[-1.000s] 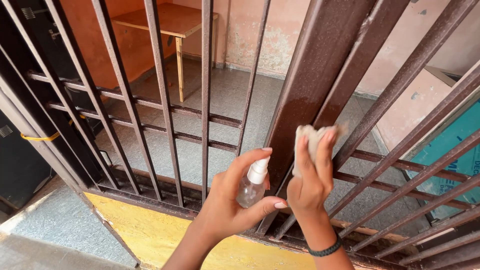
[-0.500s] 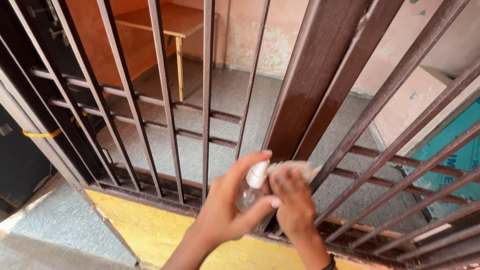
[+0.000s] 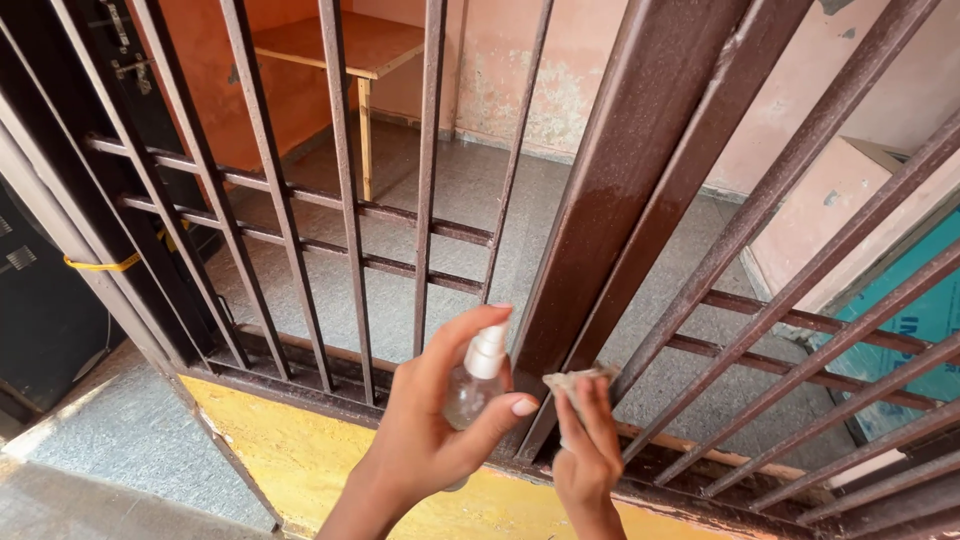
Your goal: The person sprays a liquid from a small bottle onto a brown metal gate and wipes the bars with a cloth. The person repeatedly sprays and wipes the same vertical bars of the gate throughout the clip.
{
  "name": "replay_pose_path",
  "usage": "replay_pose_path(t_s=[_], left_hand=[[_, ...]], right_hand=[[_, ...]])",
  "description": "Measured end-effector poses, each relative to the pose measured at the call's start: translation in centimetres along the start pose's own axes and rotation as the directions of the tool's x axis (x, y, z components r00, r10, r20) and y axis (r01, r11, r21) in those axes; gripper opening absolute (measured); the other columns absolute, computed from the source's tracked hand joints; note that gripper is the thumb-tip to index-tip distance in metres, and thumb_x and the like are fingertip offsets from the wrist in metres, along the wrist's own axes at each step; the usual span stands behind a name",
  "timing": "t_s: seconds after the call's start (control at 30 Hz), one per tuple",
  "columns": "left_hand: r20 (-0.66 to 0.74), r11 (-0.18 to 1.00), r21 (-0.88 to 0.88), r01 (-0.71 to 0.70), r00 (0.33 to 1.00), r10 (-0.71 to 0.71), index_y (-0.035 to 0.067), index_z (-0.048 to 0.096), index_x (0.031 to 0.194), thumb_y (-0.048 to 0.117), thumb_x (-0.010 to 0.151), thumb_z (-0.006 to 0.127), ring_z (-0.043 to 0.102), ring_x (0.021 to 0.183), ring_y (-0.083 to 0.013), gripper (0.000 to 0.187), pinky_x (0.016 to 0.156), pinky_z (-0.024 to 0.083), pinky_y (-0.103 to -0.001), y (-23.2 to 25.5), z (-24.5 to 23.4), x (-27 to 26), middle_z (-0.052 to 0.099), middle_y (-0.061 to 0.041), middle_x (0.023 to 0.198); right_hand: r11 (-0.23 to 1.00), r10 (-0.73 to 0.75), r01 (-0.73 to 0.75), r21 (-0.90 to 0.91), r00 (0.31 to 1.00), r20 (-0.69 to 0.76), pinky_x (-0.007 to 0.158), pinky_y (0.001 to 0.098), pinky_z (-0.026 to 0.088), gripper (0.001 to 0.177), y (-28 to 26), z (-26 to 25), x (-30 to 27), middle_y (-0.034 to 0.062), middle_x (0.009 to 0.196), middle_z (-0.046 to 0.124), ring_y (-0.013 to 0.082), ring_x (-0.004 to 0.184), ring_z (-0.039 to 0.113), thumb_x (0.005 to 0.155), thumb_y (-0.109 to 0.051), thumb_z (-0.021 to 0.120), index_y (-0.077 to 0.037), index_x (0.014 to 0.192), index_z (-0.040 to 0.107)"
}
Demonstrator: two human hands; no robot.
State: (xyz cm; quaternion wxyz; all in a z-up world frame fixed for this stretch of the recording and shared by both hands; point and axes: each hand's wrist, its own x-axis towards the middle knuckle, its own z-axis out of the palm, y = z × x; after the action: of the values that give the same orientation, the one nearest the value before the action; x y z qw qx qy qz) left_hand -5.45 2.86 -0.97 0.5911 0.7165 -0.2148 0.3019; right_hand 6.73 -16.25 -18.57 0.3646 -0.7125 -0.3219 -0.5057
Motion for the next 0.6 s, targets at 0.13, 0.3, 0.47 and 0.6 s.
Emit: replay_pose_path(t_s=[0.13,0.3,0.47,0.6], left_hand=[[-0.005,0.999,0.002,-0.034,0.999,0.034,0.008,0.049,0.147,0.018,0.094,0.08,0.063,0.072,-0.0106,0.062,0.065,0.051,-0.026,0.0,0.0,-0.3,0.066,-0.003,0.08],[0.028,0.997,0.013,-0.075,0.997,0.075,0.009,0.048,0.148,0.019,0.093,0.079,0.064,0.07,-0.0099,0.064,0.061,0.05,-0.026,-0.5,0.0,-0.3,0.069,-0.003,0.083],[0.011,1.0,-0.015,-0.028,1.0,0.028,0.01,0.049,0.148,0.019,0.094,0.078,0.064,0.069,-0.0091,0.062,0.061,0.049,-0.025,-0.4,-0.2,0.1,0.068,-0.002,0.08],[0.045,0.993,-0.024,-0.113,0.992,0.114,0.008,0.048,0.149,0.017,0.095,0.079,0.064,0.076,-0.0106,0.063,0.067,0.051,-0.026,-0.2,0.2,-0.2,0.068,-0.004,0.086]], right_hand=[[0.998,0.052,-0.049,0.031,0.992,-0.115,0.124,0.0481,0.039,0.04,1.1,-0.1,2.1,0.0272,0.151,0.051,0.0441,0.144,0.049,0.099,0.009,0.046,-0.002,0.133,0.064],[0.934,0.216,-0.187,0.305,0.974,-0.065,0.111,0.0445,0.048,0.046,-0.5,1.2,-0.1,0.0315,0.149,0.05,0.0431,0.135,0.057,0.096,0.013,0.041,-0.001,0.134,0.063],[0.979,0.128,-0.102,0.179,0.982,-0.14,0.113,0.0439,0.052,0.043,-0.9,0.6,1.2,0.0313,0.15,0.05,0.0421,0.133,0.06,0.096,0.013,0.043,0.001,0.132,0.063],[0.992,0.104,-0.095,0.078,0.988,-0.116,0.11,0.0434,0.051,0.042,0.0,1.1,1.7,0.0314,0.147,0.052,0.0439,0.132,0.06,0.094,0.012,0.046,0.003,0.13,0.065]])
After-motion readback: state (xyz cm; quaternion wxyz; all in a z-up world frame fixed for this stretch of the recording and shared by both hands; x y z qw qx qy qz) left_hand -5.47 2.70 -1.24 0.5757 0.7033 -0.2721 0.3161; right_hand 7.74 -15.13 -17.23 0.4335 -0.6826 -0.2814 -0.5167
